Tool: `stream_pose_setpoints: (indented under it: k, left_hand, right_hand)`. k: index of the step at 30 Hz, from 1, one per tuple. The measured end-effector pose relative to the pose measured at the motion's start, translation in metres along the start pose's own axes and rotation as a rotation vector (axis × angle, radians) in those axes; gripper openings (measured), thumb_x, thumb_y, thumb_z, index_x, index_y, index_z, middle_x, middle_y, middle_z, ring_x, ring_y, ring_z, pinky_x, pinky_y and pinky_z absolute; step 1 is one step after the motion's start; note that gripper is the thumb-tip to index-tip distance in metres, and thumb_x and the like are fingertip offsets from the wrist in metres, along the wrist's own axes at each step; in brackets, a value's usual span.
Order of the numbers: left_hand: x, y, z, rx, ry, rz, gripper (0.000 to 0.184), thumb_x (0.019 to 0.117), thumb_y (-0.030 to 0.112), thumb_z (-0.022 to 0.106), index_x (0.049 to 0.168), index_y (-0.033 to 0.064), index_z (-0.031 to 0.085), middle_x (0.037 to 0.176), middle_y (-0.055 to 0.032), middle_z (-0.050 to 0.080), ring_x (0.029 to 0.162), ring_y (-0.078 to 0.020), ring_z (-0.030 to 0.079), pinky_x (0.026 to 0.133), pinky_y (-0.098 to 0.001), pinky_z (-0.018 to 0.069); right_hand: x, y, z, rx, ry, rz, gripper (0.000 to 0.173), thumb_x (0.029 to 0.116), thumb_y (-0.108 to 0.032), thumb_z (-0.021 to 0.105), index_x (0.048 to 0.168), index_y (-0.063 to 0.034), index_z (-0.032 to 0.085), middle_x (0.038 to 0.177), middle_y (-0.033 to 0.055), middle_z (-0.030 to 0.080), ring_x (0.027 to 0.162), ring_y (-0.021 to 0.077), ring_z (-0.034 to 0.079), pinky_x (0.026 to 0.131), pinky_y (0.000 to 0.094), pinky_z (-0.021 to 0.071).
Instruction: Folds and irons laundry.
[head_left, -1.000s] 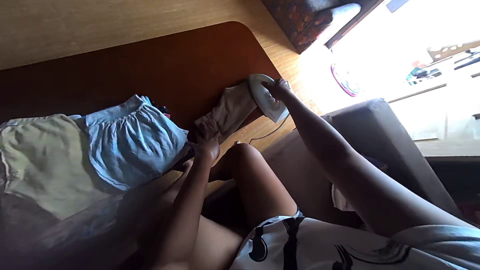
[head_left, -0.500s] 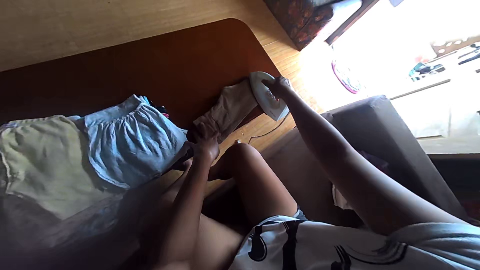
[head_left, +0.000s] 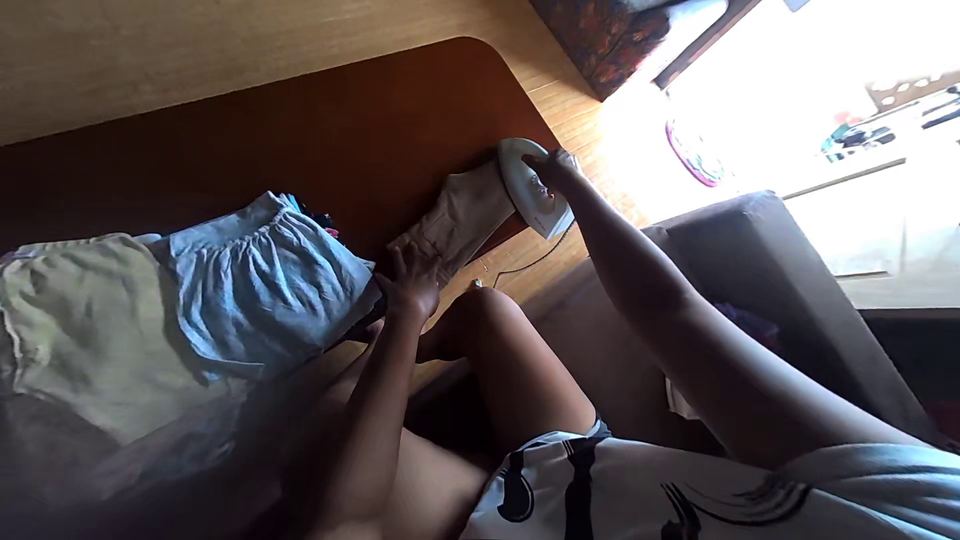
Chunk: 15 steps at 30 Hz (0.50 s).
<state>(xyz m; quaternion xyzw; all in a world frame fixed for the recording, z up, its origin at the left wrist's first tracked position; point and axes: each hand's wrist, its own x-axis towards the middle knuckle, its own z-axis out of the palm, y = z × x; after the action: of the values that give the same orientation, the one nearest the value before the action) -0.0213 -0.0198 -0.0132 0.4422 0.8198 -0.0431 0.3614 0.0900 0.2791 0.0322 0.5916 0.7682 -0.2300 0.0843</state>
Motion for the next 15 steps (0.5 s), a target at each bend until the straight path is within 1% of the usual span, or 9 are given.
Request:
stream_pose_setpoints:
  k: [2, 4, 6, 8, 11, 13, 15]
  left_hand:
    - [-0.001, 0.002, -0.002, -0.008, 0.002, -0.010, 0.056, 0.1069, 0.029, 0.052, 0.160, 0.0322, 0.036, 0.173, -0.0148, 0.004, 0.157, -0.0466, -0.002, 0.109, -0.0824, 0.0163]
    - [-0.003, 0.002, -0.003, -0.027, 0.011, -0.013, 0.054, 0.1069, 0.028, 0.053, 0.159, 0.0313, 0.038, 0.173, -0.0141, 0.005, 0.157, -0.0457, -0.001, 0.111, -0.0809, 0.0150]
    - [-0.004, 0.003, -0.001, -0.029, 0.013, -0.015, 0.056, 0.1066, 0.027, 0.054, 0.160, 0.0300, 0.037, 0.173, -0.0139, 0.003, 0.157, -0.0459, -0.002, 0.111, -0.0803, 0.0162]
    - [-0.004, 0.003, 0.002, -0.021, 0.003, -0.018, 0.059, 0.1058, 0.026, 0.056, 0.161, 0.0299, 0.035, 0.173, -0.0143, 0.000, 0.157, -0.0466, -0.003, 0.110, -0.0801, 0.0178]
    - [-0.004, 0.003, 0.003, -0.023, 0.004, -0.009, 0.061, 0.1048, 0.025, 0.057, 0.161, 0.0294, 0.035, 0.173, -0.0167, 0.000, 0.156, -0.0476, -0.003, 0.109, -0.0815, 0.0183]
    - [-0.004, 0.003, 0.003, -0.031, -0.004, -0.004, 0.060, 0.1053, 0.024, 0.056, 0.161, 0.0288, 0.034, 0.172, -0.0175, -0.001, 0.156, -0.0477, -0.005, 0.109, -0.0827, 0.0165]
    - [-0.004, 0.004, 0.002, -0.017, -0.015, -0.009, 0.062, 0.1048, 0.024, 0.057, 0.161, 0.0293, 0.033, 0.172, -0.0174, -0.001, 0.156, -0.0483, -0.004, 0.108, -0.0829, 0.0180]
  right_hand:
    - [-0.011, 0.013, 0.002, -0.010, -0.012, -0.014, 0.073, 0.1000, -0.064, 0.053, 0.117, 0.0058, 0.066, 0.119, 0.0290, 0.067, 0.114, 0.0444, 0.065, 0.096, 0.0653, 0.0486]
    - [-0.025, 0.028, 0.009, 0.007, -0.025, -0.017, 0.071, 0.1006, -0.063, 0.053, 0.116, 0.0055, 0.066, 0.116, 0.0293, 0.067, 0.110, 0.0447, 0.066, 0.093, 0.0659, 0.0493]
    - [-0.031, 0.034, 0.014, 0.012, -0.026, -0.006, 0.071, 0.1007, -0.063, 0.053, 0.114, 0.0048, 0.066, 0.113, 0.0288, 0.067, 0.105, 0.0438, 0.067, 0.090, 0.0651, 0.0506]
    - [-0.024, 0.029, 0.013, 0.018, -0.027, -0.009, 0.071, 0.1006, -0.063, 0.053, 0.114, 0.0059, 0.066, 0.114, 0.0293, 0.067, 0.107, 0.0440, 0.067, 0.092, 0.0651, 0.0501]
    - [-0.006, 0.005, 0.006, 0.034, -0.017, 0.012, 0.073, 0.1001, -0.064, 0.053, 0.118, 0.0058, 0.065, 0.117, 0.0278, 0.067, 0.109, 0.0418, 0.067, 0.094, 0.0626, 0.0507]
    - [-0.002, -0.008, 0.003, 0.054, -0.013, 0.015, 0.071, 0.1012, -0.062, 0.052, 0.118, 0.0055, 0.065, 0.114, 0.0261, 0.067, 0.104, 0.0388, 0.068, 0.091, 0.0591, 0.0524]
    - [-0.008, -0.006, 0.005, 0.060, -0.019, 0.005, 0.070, 0.1018, -0.062, 0.052, 0.115, 0.0056, 0.066, 0.112, 0.0257, 0.068, 0.102, 0.0384, 0.068, 0.090, 0.0586, 0.0526]
